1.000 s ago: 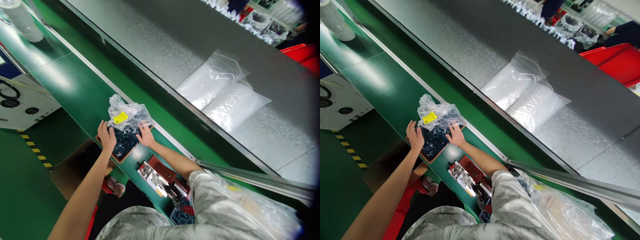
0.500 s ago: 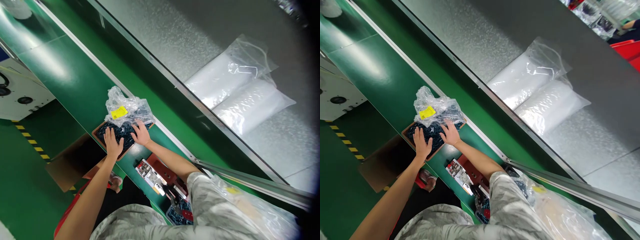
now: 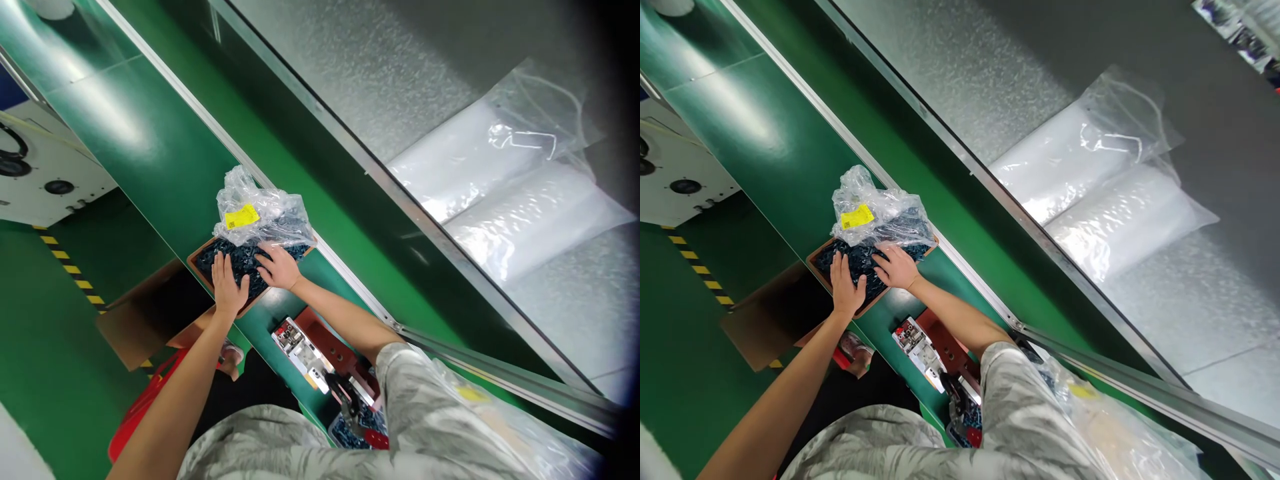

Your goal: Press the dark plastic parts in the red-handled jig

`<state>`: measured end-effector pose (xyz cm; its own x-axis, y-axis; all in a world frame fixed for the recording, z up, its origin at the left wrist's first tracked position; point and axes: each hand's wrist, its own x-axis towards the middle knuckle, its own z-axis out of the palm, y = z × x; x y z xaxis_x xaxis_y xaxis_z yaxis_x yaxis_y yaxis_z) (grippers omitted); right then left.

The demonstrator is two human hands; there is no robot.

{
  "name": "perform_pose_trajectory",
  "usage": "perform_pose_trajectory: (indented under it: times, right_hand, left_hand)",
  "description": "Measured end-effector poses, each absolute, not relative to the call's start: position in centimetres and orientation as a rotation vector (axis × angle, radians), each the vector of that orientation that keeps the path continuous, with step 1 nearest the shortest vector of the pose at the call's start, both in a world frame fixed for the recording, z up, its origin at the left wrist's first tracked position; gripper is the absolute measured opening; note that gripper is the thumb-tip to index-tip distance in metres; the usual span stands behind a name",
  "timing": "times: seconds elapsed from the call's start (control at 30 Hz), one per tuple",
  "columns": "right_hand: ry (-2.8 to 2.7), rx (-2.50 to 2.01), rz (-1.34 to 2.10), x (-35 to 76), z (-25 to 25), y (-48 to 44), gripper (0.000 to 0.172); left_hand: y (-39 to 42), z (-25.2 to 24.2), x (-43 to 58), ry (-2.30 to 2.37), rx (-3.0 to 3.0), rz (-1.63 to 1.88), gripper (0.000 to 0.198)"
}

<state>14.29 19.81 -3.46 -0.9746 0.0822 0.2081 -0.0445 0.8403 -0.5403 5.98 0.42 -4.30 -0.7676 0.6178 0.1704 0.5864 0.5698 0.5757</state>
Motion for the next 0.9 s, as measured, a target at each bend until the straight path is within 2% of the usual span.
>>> perform_pose_trajectory:
  times: [0.33, 0.57, 0.9]
  right_hand:
    - [-2.780, 0.246, 0.845, 12.5, -3.4, 18.3, 0.032]
    - [-2.779, 0.373, 0.802, 11.6, -3.0, 17.2, 0.034]
    - [-2.841, 0.378, 0.875, 10.1, -2.1, 15.1, 0.029]
  left_hand:
    - [0.4, -4.9, 6.0, 2.689, 1.003, 1.030, 0.070]
    - [-0.3, -5.2, 5.8, 2.690, 0.949, 1.229, 0.064]
    - [-0.4, -5.5, 5.7, 2.709, 0.884, 1.295, 0.059]
